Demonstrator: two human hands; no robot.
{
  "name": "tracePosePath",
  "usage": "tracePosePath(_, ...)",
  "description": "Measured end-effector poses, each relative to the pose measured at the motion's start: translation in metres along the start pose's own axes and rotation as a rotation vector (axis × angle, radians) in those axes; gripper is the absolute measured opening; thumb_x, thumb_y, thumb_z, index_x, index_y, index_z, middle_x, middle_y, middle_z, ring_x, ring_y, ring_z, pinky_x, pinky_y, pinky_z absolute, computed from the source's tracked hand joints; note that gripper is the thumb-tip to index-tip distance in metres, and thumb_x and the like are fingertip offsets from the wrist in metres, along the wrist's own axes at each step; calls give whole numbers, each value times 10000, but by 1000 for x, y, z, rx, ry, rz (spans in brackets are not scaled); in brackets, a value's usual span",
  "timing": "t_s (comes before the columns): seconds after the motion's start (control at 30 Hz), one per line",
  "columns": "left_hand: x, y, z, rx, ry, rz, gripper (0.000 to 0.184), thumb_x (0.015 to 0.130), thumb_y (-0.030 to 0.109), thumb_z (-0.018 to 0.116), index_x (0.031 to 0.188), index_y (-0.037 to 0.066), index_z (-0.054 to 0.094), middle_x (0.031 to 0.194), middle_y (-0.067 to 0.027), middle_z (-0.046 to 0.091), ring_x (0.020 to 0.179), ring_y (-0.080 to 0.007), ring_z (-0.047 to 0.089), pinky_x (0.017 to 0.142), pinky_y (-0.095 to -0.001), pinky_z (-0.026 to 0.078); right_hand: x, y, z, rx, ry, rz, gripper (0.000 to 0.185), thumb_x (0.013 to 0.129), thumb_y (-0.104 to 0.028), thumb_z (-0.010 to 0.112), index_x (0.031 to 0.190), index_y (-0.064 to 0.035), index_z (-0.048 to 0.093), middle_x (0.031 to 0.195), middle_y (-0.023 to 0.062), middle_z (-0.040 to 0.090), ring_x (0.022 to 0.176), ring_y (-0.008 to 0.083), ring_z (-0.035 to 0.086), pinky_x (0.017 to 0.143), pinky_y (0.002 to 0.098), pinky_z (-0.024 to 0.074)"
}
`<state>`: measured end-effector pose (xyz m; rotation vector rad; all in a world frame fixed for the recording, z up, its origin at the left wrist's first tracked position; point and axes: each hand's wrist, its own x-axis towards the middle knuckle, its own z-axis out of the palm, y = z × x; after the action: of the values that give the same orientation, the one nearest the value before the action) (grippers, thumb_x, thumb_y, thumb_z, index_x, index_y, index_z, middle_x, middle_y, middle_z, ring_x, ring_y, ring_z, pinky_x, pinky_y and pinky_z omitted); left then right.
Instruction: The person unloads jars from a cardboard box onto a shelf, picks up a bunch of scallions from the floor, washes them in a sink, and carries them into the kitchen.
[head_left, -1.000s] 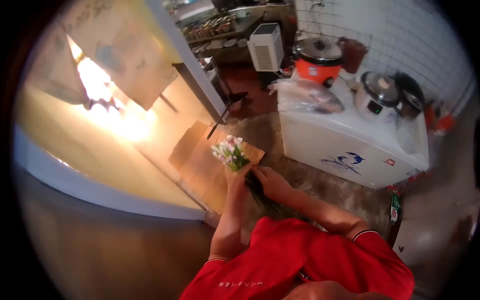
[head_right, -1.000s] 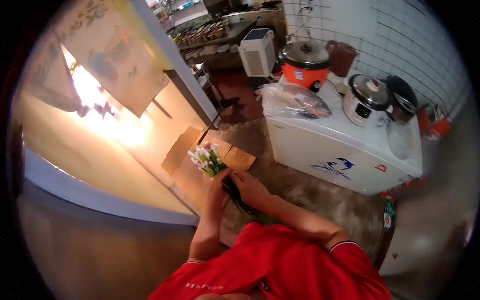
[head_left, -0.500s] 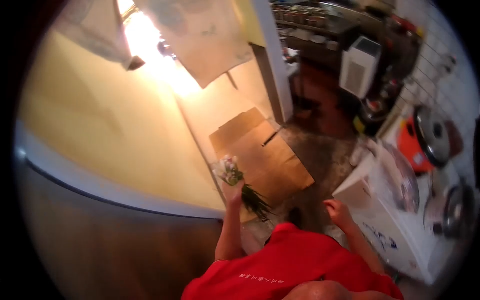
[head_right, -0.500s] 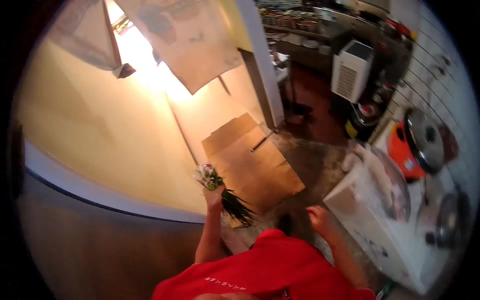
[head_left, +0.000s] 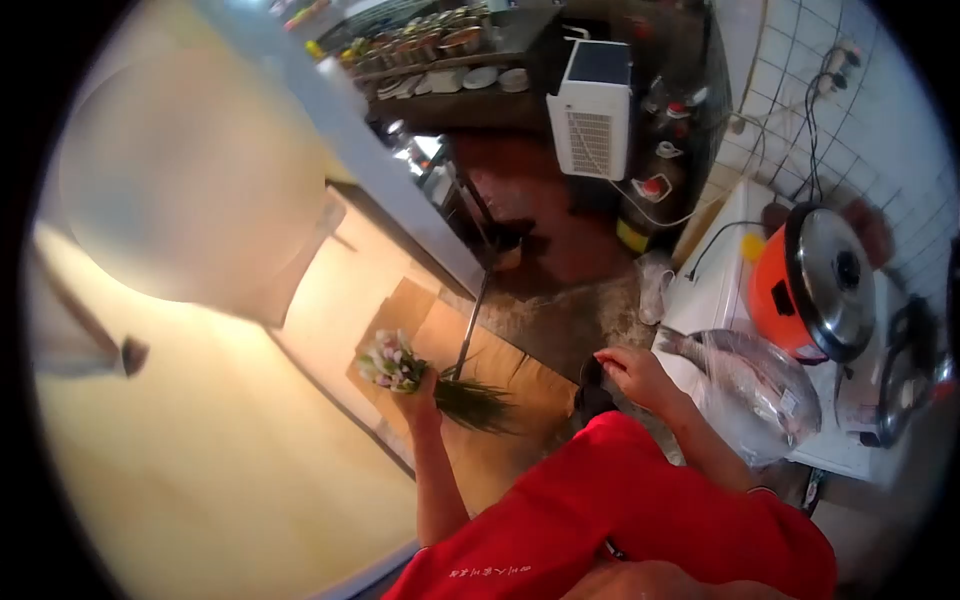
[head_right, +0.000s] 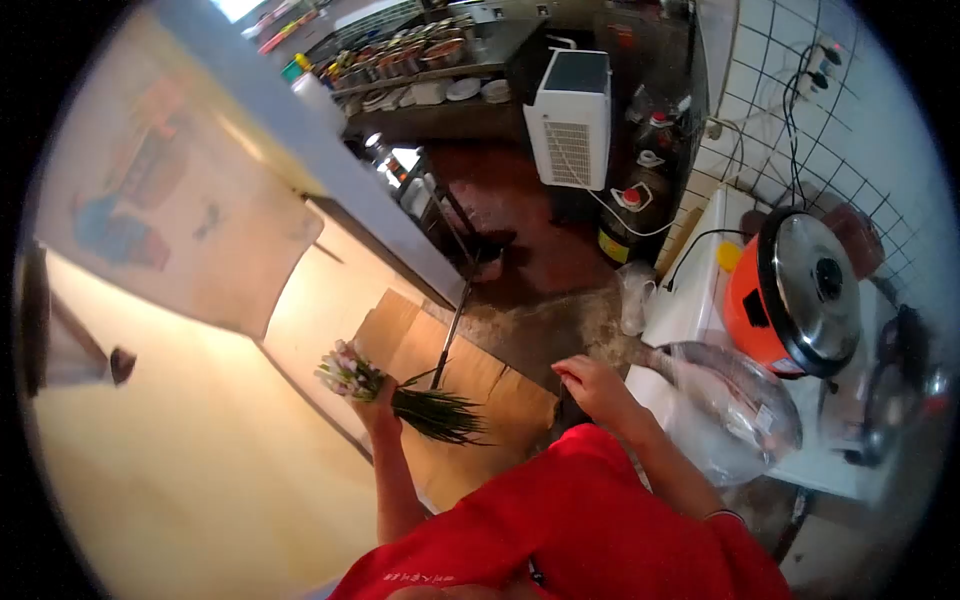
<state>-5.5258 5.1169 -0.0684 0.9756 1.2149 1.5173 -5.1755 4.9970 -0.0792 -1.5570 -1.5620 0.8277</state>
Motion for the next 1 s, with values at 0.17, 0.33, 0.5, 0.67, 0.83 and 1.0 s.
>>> tracePosePath(0.17, 90, -5, 87, 89, -9, -13, 474, 734, -97, 733, 1170, 12, 580, 977, -51, 630, 843, -171, 628, 745, -296, 528, 83, 38, -39, 154, 155, 105, 224, 904, -71, 607, 1103, 7, 673, 1059, 174, 691, 986, 326, 667, 845, 381, 529)
tracePosePath(0.33, 192, -9, 172, 179, -155, 23, 472, 733, -120, 725, 1160, 1, 565, 954, -61, 622, 820, -181, 621, 717, -304, 529, 119, 62, -70, 281, 217, 296, 229, 907, -74, 605, 1104, 24, 666, 1049, 181, 702, 982, 309, 680, 849, 363, 534)
tracePosePath(0.5, 277, -43, 272, 299, -429, 154, 453, 729, -90, 761, 1135, 14, 590, 979, -73, 638, 856, -202, 632, 772, -336, 542, 133, 97, -106, 286, 431, 445, 221, 926, -54, 601, 1122, 33, 657, 991, 107, 709, 912, 166, 674, 817, 293, 527)
tracePosePath(0.67, 324, -45, 382, 173, -518, 89, 497, 750, -56, 774, 1201, 25, 583, 1144, -83, 630, 1043, -196, 610, 871, -341, 530, 163, 131, -121, 359, 540, 656, 233, 935, -84, 596, 1124, 33, 666, 997, 111, 709, 925, 179, 665, 831, 307, 521)
tracePosePath(0.83, 414, -74, 436, 137, -684, 189, 561, 778, -62, 747, 1289, 28, 531, 1200, -86, 617, 1094, -201, 611, 925, -350, 521, 246, 151, -142, 204, 583, 688, 240, 924, -90, 594, 1119, 37, 655, 992, 139, 707, 915, 202, 672, 820, 318, 520)
tracePosePath(1.0, 524, -76, 470, 16, -644, 64, 562, 787, -63, 739, 1299, 40, 532, 1224, -70, 604, 1108, -204, 611, 962, -367, 507, 395, 141, -175, -33, 484, 561, 258, 926, -120, 588, 1120, 40, 650, 998, 180, 699, 908, 270, 677, 822, 353, 520)
